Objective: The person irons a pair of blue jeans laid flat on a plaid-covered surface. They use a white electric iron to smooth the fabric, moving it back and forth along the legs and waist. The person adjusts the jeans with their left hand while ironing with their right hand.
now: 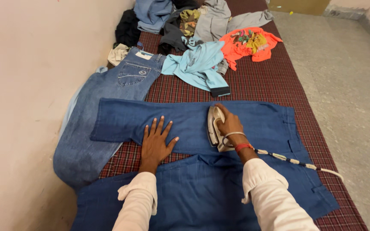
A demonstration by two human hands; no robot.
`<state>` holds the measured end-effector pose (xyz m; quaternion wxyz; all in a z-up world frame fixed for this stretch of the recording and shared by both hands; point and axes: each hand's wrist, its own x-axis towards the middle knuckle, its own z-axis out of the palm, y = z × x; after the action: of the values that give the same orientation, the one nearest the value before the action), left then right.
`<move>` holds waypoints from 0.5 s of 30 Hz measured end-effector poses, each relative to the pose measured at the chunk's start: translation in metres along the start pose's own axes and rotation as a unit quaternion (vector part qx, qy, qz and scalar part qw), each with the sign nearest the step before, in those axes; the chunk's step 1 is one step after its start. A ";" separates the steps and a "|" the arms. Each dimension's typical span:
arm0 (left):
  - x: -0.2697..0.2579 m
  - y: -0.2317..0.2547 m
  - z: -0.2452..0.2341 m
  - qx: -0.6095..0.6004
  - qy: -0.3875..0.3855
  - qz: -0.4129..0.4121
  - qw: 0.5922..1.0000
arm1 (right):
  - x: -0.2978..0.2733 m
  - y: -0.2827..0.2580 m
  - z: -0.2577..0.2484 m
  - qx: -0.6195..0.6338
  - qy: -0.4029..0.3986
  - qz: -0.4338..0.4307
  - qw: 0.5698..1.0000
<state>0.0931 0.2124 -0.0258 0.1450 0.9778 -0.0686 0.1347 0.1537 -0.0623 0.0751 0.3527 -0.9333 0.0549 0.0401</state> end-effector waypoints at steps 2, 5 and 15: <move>0.001 0.000 0.001 -0.002 0.002 0.001 1.000 | -0.012 0.003 0.004 -0.004 0.009 -0.051 0.999; 0.001 0.000 0.002 0.005 0.006 0.007 1.000 | -0.016 0.007 0.006 -0.031 0.027 -0.108 0.993; 0.003 -0.001 0.000 0.005 -0.013 -0.001 1.000 | 0.015 -0.023 0.006 -0.008 -0.002 -0.046 0.999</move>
<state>0.0963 0.2128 -0.0247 0.1389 0.9803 -0.0685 0.1224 0.1718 -0.0421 0.0843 0.3469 -0.9375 0.0103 0.0263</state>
